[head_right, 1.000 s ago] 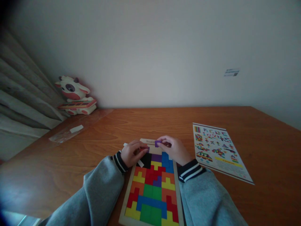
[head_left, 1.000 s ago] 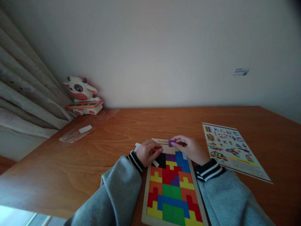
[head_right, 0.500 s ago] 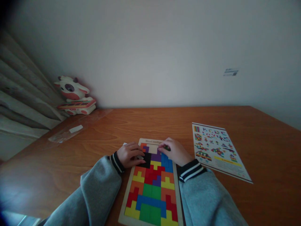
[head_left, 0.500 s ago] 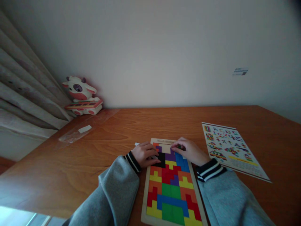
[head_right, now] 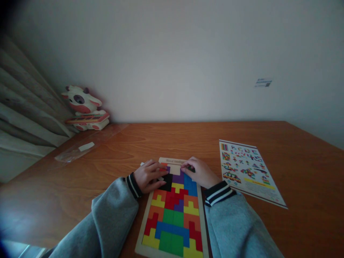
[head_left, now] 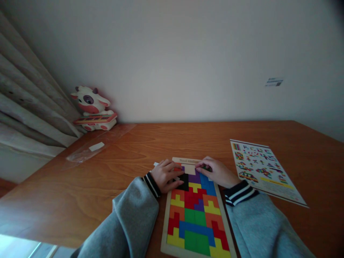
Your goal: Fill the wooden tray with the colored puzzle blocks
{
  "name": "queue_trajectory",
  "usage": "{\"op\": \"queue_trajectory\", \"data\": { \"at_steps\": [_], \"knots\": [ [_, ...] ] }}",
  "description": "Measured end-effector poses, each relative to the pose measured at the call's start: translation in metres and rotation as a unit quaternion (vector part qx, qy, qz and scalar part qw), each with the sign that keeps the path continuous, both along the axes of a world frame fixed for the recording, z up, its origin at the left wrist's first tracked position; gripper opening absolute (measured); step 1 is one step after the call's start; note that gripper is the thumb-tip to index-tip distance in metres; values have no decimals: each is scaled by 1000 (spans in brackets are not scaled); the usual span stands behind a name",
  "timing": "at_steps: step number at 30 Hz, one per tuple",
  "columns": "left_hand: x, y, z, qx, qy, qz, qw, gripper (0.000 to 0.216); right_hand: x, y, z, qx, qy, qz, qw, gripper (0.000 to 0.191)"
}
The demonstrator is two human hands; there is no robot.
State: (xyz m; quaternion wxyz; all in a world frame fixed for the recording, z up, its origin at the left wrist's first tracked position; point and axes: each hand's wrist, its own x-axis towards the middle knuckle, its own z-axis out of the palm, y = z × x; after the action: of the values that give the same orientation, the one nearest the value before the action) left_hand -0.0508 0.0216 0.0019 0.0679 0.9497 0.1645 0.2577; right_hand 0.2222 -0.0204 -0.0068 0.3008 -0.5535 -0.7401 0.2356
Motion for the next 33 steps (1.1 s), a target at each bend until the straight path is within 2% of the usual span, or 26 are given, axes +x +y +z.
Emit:
{"op": "queue_trajectory", "data": {
  "at_steps": [3,9,15,20,24,33],
  "knots": [
    [-5,3,1,-14,-5,-3,1000,32,0,0,-1,5,13,-5,1000,25],
    [-9,7,3,-11,-25,-63,998,18,-1,0,2,-7,-9,1,1000,31],
    [-7,4,-2,-3,-33,-45,998,33,-8,-3,8,26,-12,-19,999,24],
    [-7,7,-5,7,-31,-44,999,21,-15,-7,14,59,4,-7,998,23],
    [-4,9,-7,-11,-51,-53,997,23,-23,-10,16,73,28,13,997,24],
    [6,1,-11,-37,-108,-73,991,15,-46,-20,14,-7,78,79,994,23]
  ]
}}
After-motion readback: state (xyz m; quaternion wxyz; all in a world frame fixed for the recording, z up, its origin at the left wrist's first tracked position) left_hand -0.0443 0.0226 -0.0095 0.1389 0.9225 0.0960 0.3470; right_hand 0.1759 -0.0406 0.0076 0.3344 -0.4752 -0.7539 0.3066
